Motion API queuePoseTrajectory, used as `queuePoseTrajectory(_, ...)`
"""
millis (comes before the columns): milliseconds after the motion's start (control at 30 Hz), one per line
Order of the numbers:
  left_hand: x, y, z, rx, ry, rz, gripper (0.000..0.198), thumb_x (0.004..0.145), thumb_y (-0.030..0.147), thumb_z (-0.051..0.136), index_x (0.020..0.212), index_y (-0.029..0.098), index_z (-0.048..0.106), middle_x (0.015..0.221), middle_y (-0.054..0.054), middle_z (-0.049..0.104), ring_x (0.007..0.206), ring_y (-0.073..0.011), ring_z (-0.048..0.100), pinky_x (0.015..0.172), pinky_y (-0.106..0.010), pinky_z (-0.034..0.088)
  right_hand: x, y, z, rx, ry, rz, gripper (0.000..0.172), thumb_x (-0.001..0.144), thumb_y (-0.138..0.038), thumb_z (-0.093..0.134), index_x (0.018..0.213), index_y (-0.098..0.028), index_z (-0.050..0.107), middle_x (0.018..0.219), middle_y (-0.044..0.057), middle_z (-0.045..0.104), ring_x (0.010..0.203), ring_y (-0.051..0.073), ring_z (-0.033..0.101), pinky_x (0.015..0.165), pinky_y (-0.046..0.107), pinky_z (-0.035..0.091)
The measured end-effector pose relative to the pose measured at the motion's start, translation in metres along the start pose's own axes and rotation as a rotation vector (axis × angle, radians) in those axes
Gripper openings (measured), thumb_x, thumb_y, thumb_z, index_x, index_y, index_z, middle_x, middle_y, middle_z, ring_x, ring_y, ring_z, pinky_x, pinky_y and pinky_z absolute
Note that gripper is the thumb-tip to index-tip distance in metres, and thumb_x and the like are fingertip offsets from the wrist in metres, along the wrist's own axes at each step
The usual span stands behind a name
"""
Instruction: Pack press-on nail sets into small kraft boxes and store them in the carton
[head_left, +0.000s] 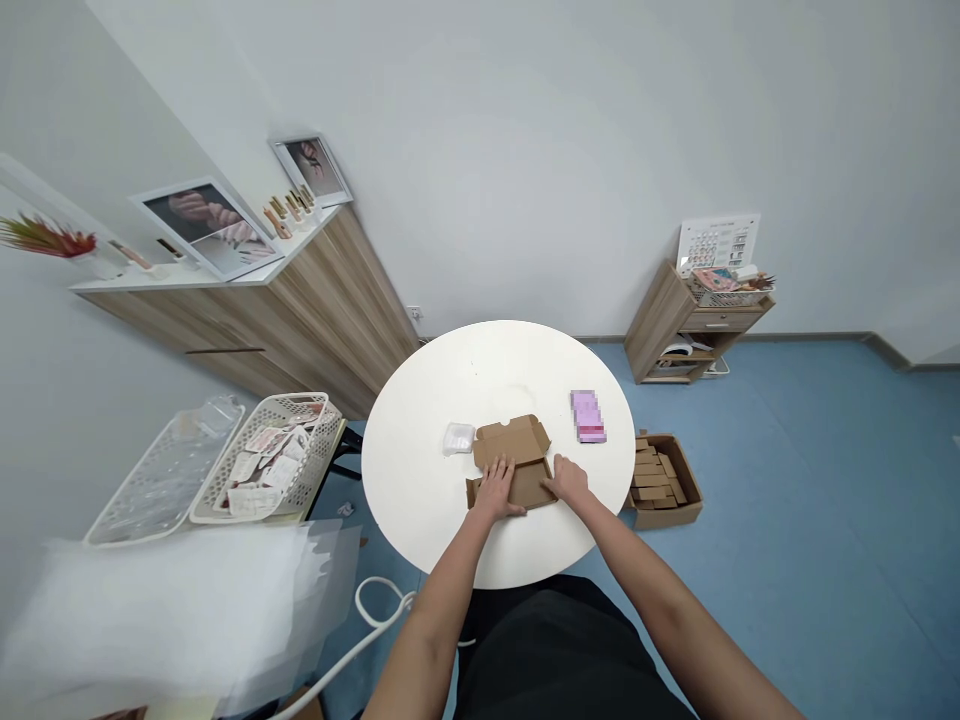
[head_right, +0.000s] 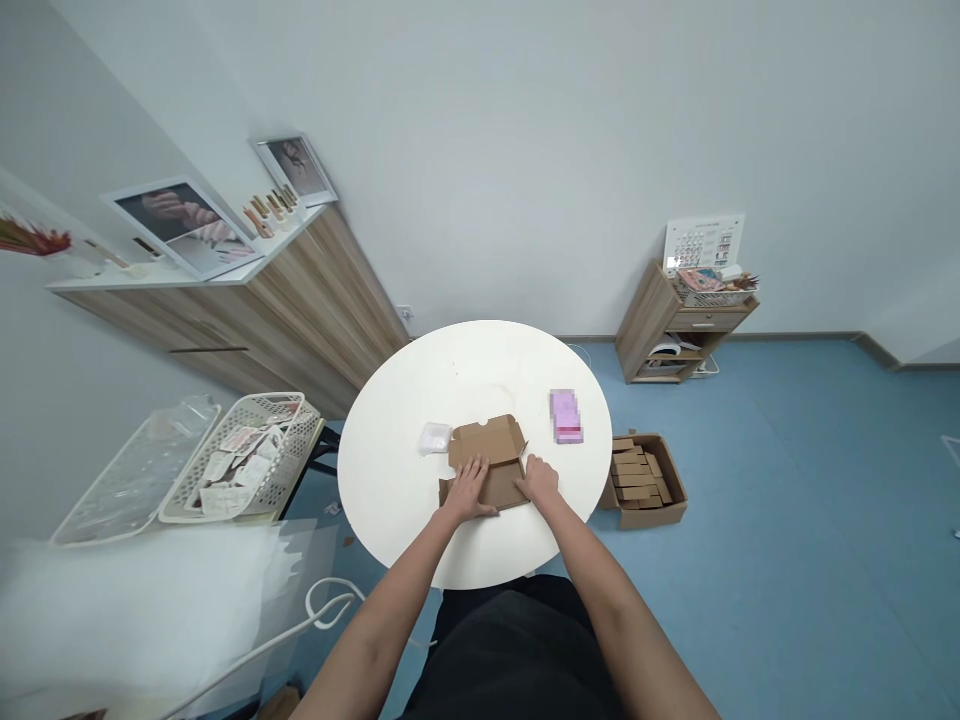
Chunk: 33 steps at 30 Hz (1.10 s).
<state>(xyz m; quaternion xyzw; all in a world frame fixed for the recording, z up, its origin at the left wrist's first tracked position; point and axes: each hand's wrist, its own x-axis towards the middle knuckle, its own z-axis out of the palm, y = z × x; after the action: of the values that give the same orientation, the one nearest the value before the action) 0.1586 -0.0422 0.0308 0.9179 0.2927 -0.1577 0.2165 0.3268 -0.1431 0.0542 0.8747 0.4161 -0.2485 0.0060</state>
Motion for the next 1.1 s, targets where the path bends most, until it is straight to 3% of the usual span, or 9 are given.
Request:
queuePoseTrajectory(100, 0.006, 0.002, -0.004, 0.003, -0.001, 0.055, 0.121, 0.059, 0.057, 0.077, 0.153, 0.017, 0.011, 0.161, -0.018, 0.008, 0.148, -0.0326, 0.003, 0.119, -0.051, 0.006, -0.006, 0.001, -0.008, -0.064, 0.144, -0.285, 0.061, 0.075, -0.039, 0.069, 0.129, -0.018, 0.049, 0.133, 0.015, 0.054, 0.123, 0.030, 0.047, 0.099, 0.040, 0.039)
queuePoseTrajectory(200, 0.012, 0.005, -0.010, -0.010, -0.003, 0.118, 0.123, 0.055, 0.053, 0.082, 0.152, 0.018, 0.015, 0.160, -0.018, 0.013, 0.148, -0.0331, 0.006, 0.120, -0.050, 0.007, -0.008, -0.001, -0.007, -0.150, 0.049, -0.501, 0.089, 0.065, -0.039, 0.079, 0.142, -0.021, 0.039, 0.150, 0.014, 0.039, 0.138, 0.034, 0.029, 0.112, 0.048, 0.024)
queuePoseTrajectory(367, 0.000, 0.006, -0.016, -0.069, 0.073, 0.163, 0.108, 0.061, 0.050, 0.080, 0.149, 0.021, 0.024, 0.158, -0.014, 0.023, 0.147, -0.0317, 0.016, 0.119, -0.047, 0.014, -0.001, 0.000, 0.007, -0.212, -0.110, -0.452, 0.115, 0.057, -0.039, 0.086, 0.152, -0.022, 0.023, 0.159, 0.014, 0.023, 0.143, 0.035, 0.021, 0.112, 0.048, 0.028)
queuePoseTrajectory(433, -0.015, 0.003, -0.013, -0.130, 0.243, 0.058, 0.083, 0.074, 0.047, 0.071, 0.144, 0.022, 0.033, 0.152, -0.012, 0.036, 0.142, -0.0287, 0.030, 0.115, -0.044, 0.025, 0.001, 0.002, 0.011, -0.190, -0.099, -0.454, 0.118, 0.056, -0.037, 0.086, 0.152, -0.021, 0.021, 0.159, 0.014, 0.022, 0.143, 0.034, 0.022, 0.110, 0.046, 0.032)
queuePoseTrajectory(533, -0.042, -0.002, -0.004, -0.194, 0.451, -0.289, 0.034, 0.092, 0.037, 0.047, 0.122, 0.022, 0.054, 0.124, -0.009, 0.060, 0.117, -0.0229, 0.055, 0.098, -0.036, 0.043, 0.003, 0.005, 0.014, -0.154, -0.093, -0.465, 0.121, 0.053, -0.035, 0.088, 0.152, -0.021, 0.021, 0.159, 0.013, 0.023, 0.143, 0.034, 0.023, 0.110, 0.044, 0.034)
queuePoseTrajectory(600, -0.055, -0.002, 0.002, -0.199, 0.400, -0.467, 0.027, 0.096, 0.034, 0.040, 0.102, 0.020, 0.062, 0.104, -0.008, 0.066, 0.099, -0.0217, 0.062, 0.084, -0.033, 0.047, 0.004, 0.006, 0.016, -0.134, -0.094, -0.468, 0.121, 0.052, -0.034, 0.089, 0.152, -0.021, 0.022, 0.159, 0.013, 0.023, 0.144, 0.034, 0.023, 0.109, 0.043, 0.035)
queuePoseTrajectory(667, -0.060, 0.002, 0.006, -0.175, 0.275, -0.525, 0.030, 0.096, 0.036, 0.039, 0.092, 0.019, 0.064, 0.095, -0.008, 0.069, 0.090, -0.0216, 0.065, 0.076, -0.031, 0.047, 0.004, 0.007, 0.017, -0.118, -0.094, -0.469, 0.121, 0.052, -0.034, 0.089, 0.152, -0.021, 0.022, 0.158, 0.012, 0.024, 0.144, 0.034, 0.022, 0.109, 0.043, 0.035)
queuePoseTrajectory(767, -0.053, 0.011, 0.005, -0.115, 0.171, -0.519, 0.031, 0.096, 0.034, 0.039, 0.095, 0.019, 0.066, 0.097, -0.009, 0.070, 0.091, -0.0223, 0.066, 0.074, -0.030, 0.047, 0.005, 0.007, 0.019, -0.100, -0.087, -0.474, 0.122, 0.051, -0.033, 0.089, 0.152, -0.021, 0.022, 0.158, 0.012, 0.025, 0.144, 0.034, 0.022, 0.111, 0.044, 0.033)
queuePoseTrajectory(1100, -0.019, 0.028, -0.002, -0.012, 0.063, -0.371, 0.029, 0.092, 0.013, 0.041, 0.086, 0.012, 0.070, 0.086, -0.015, 0.071, 0.088, -0.0263, 0.068, 0.076, -0.037, 0.049, 0.012, 0.008, 0.026, -0.099, -0.086, -0.471, 0.121, 0.050, -0.032, 0.089, 0.152, -0.022, 0.025, 0.158, 0.013, 0.026, 0.144, 0.034, 0.022, 0.111, 0.044, 0.034)
